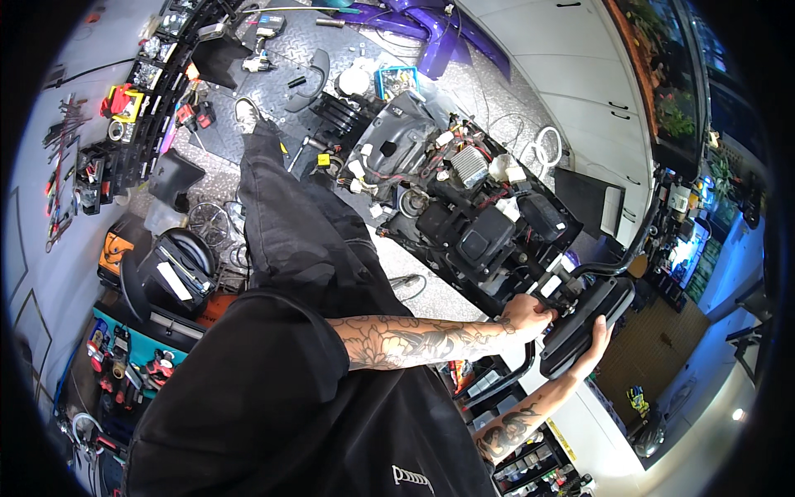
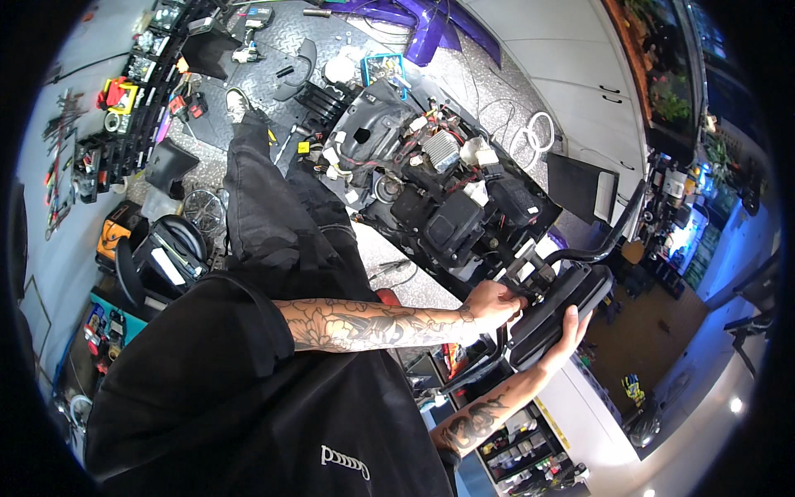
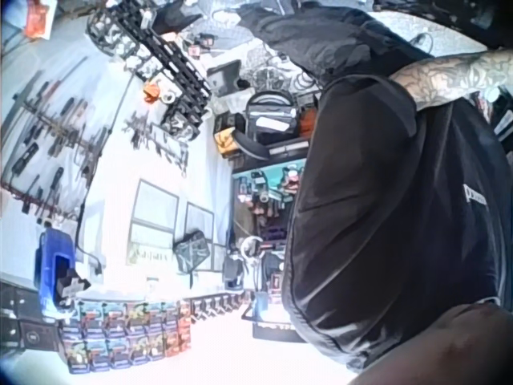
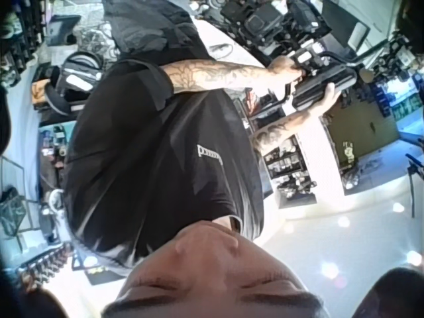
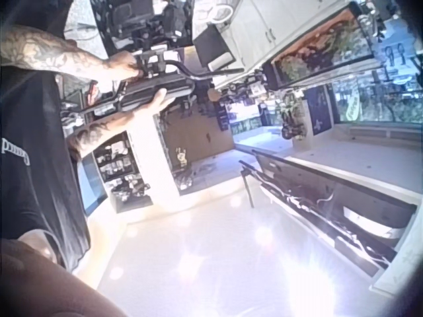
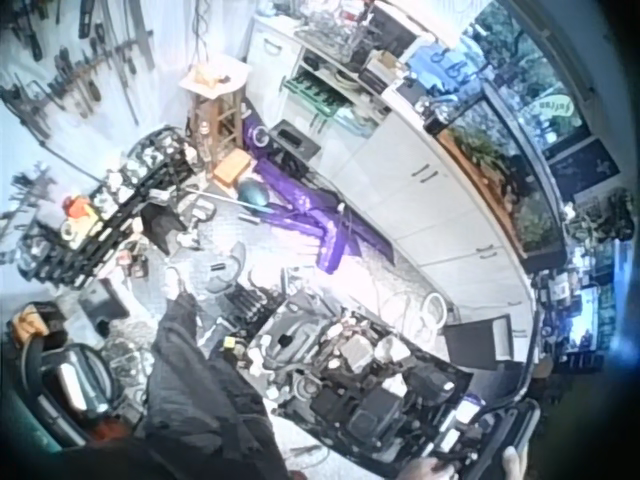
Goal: The person assembles a mechanical device by connecting wires, attaching a black plastic housing, and securing components with screws. They handle connectors, a battery pack, and a control unit, using their hands and a screwdriver to complete the assembly.
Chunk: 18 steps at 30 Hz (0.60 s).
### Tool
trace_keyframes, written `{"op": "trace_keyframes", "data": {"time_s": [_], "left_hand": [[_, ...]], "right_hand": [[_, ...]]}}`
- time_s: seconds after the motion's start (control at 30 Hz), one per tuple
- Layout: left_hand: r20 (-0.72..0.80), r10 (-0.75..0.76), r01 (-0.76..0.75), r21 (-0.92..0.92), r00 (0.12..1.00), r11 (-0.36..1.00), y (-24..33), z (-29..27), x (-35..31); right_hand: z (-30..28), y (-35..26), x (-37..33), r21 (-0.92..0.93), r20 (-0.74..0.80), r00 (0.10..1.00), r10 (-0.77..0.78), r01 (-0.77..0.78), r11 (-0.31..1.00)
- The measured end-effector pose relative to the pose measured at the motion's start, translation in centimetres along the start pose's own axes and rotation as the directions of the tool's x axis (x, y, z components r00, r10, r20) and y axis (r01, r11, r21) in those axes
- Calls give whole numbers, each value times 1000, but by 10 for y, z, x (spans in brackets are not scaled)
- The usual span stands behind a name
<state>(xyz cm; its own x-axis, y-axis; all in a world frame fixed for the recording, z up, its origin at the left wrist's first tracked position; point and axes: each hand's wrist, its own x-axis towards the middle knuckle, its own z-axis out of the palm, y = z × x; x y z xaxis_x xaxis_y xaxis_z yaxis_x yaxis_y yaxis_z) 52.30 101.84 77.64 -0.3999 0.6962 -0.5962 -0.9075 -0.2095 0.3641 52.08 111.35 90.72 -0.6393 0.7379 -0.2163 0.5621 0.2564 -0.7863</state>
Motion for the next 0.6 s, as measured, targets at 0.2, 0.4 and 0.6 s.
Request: {"op": "trace_keyframes", "data": {"time_s": [0.2, 0.4, 0.6], "left_hand": [[69, 220, -222, 32, 973, 974, -1, -12, -15], [299, 513, -591, 492, 805, 640, -5, -163, -37], [120, 355, -317, 756, 927, 573, -42, -284, 25]], "right_hand": [[-11, 2, 0, -13, 8, 1000, 4, -4, 1000], [38, -37, -49, -854, -86, 593, -800, 370, 366], [153, 6, -135, -562, 315, 929, -196, 348, 750]]}}
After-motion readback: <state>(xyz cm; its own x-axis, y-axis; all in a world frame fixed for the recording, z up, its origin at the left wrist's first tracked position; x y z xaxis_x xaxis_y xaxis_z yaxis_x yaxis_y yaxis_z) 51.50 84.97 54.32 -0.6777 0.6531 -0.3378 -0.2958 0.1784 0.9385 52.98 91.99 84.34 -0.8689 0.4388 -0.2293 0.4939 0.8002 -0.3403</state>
